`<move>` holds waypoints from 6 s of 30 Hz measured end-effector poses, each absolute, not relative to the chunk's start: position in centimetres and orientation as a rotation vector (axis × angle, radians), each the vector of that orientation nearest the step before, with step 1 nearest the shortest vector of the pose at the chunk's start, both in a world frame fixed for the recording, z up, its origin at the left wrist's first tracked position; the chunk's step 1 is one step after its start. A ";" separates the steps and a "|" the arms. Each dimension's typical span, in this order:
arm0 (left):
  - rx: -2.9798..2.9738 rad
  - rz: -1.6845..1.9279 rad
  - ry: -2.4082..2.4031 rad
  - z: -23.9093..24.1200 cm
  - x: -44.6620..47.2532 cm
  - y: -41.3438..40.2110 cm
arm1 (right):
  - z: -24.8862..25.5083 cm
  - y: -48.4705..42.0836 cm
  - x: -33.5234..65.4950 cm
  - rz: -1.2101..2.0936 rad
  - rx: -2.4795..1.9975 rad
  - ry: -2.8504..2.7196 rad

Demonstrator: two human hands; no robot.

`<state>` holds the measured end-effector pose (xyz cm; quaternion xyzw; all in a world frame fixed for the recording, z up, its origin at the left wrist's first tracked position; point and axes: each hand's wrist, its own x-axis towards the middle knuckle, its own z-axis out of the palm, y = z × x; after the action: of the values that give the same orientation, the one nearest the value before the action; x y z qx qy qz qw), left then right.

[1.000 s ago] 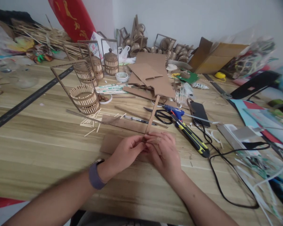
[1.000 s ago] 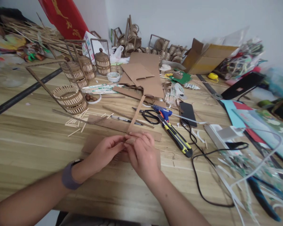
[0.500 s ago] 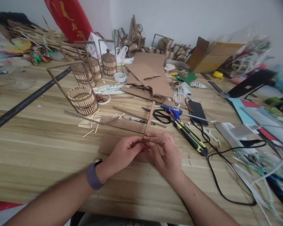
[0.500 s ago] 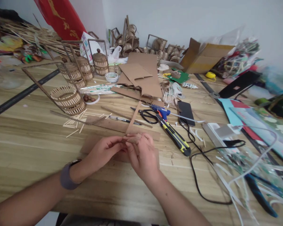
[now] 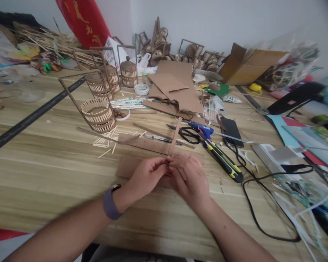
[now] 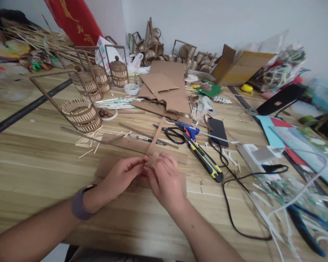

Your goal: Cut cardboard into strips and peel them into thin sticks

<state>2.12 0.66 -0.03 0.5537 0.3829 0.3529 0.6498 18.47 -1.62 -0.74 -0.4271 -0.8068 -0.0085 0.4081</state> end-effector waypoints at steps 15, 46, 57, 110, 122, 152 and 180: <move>1.422 0.798 0.858 -0.2 1.5 0.7 | 0.0 -2.0 18.7 0.133 -1.152 -1.889; 1.327 0.818 0.841 -0.6 1.9 0.6 | -0.3 -2.0 18.5 0.034 -1.145 -1.940; 1.271 0.829 0.916 -0.6 1.9 0.8 | -0.6 -1.6 18.5 -0.058 -1.039 -2.019; 1.422 0.819 0.815 -0.4 1.6 0.5 | -0.6 -2.4 18.7 0.099 -1.114 -1.902; 1.532 0.804 0.939 -0.1 1.6 0.6 | -0.8 -1.8 18.7 -0.027 -1.020 -2.037; 1.484 0.753 0.770 0.1 1.4 0.5 | 0.2 -2.4 18.5 -0.008 -1.021 -1.923; 1.554 0.706 0.812 0.1 1.4 0.3 | -0.4 -2.5 18.7 0.144 -1.233 -1.766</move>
<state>1.43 0.30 0.09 0.6664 0.3482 0.3029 0.5856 18.66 -2.46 -0.35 -0.5037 -0.7214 0.0588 0.4716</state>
